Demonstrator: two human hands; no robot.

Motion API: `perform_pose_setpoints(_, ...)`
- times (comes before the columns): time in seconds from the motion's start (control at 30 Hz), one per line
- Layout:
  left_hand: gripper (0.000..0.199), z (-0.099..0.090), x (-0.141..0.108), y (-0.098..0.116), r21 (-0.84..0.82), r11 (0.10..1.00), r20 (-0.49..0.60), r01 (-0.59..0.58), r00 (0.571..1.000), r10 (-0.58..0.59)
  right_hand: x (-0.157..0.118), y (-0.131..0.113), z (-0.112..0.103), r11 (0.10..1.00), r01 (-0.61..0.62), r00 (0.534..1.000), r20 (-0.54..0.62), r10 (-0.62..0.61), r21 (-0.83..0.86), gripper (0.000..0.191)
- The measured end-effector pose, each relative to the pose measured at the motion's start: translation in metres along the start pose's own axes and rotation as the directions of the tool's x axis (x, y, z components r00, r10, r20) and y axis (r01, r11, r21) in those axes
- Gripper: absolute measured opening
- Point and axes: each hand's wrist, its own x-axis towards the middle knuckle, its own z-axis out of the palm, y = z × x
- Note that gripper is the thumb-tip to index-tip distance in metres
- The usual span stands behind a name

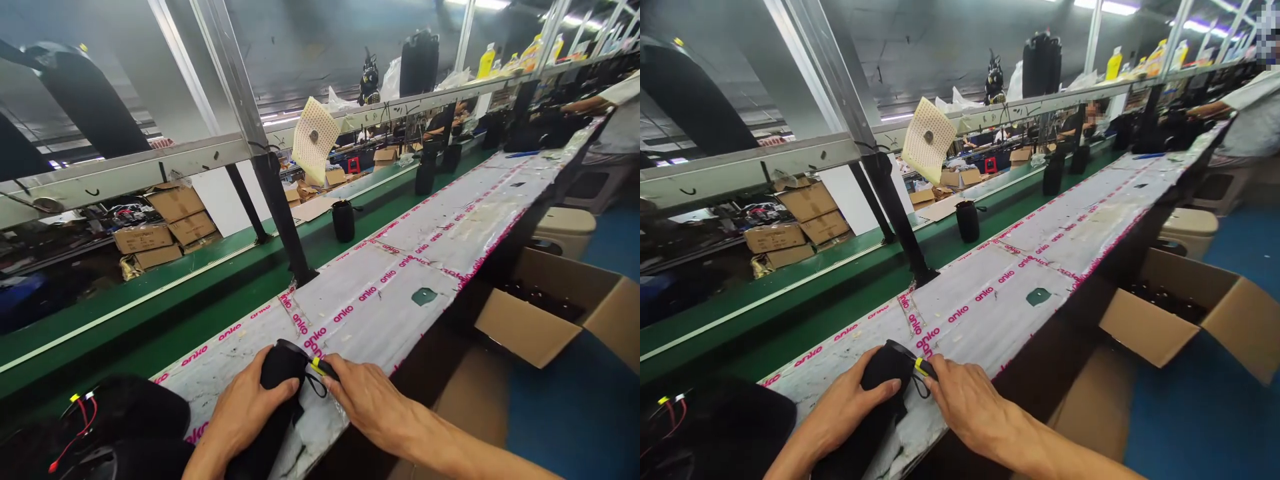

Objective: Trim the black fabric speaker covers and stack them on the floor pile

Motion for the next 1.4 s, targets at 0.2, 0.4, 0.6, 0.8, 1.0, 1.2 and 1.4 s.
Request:
perform_pose_setpoints(0.2, 0.071, -0.001, -0.002, 0.006, 0.022, 0.999, 0.01, 0.029, 1.0, -0.029, 0.01, -0.001, 0.002, 0.999, 0.005, 1.0, 0.011, -0.006, 0.041, 0.025)
perform_pose_setpoints(0.4, 0.071, -0.002, -0.004, 0.011, 0.061, 0.997, -0.006, 0.039, 0.999, -0.039, 0.011, 0.002, 0.012, 1.0, 0.001, 1.0, 0.017, -0.001, -0.011, 0.023)
perform_pose_setpoints(0.6, 0.079, 0.0, -0.008, 0.016, 0.126, 0.99, -0.02, 0.057, 0.998, -0.055, 0.007, -0.004, 0.003, 0.979, -0.004, 1.0, 0.021, 0.008, -0.204, 0.025)
perform_pose_setpoints(0.8, 0.082, 0.001, -0.008, 0.02, 0.179, 0.982, -0.008, 0.06, 0.998, -0.059, 0.02, -0.006, -0.01, 0.989, -0.035, 0.984, 0.169, 0.059, -0.14, 0.011)
perform_pose_setpoints(1.0, 0.085, 0.004, -0.002, 0.013, 0.12, 0.993, -0.038, -0.012, 0.999, 0.017, 0.024, -0.001, -0.009, 0.998, -0.063, 0.976, 0.206, 0.066, -0.02, 0.014)
perform_pose_setpoints(1.2, 0.086, 0.002, -0.002, 0.01, 0.037, 0.995, 0.018, -0.092, 0.996, 0.091, 0.013, 0.008, -0.002, 0.992, -0.061, 0.991, 0.129, 0.046, 0.114, 0.024)
perform_pose_setpoints(1.4, 0.086, 0.0, 0.001, 0.008, -0.023, 0.998, 0.043, -0.062, 0.997, 0.063, 0.014, 0.005, -0.001, 0.992, -0.062, 0.997, -0.043, 0.067, 0.114, 0.028)
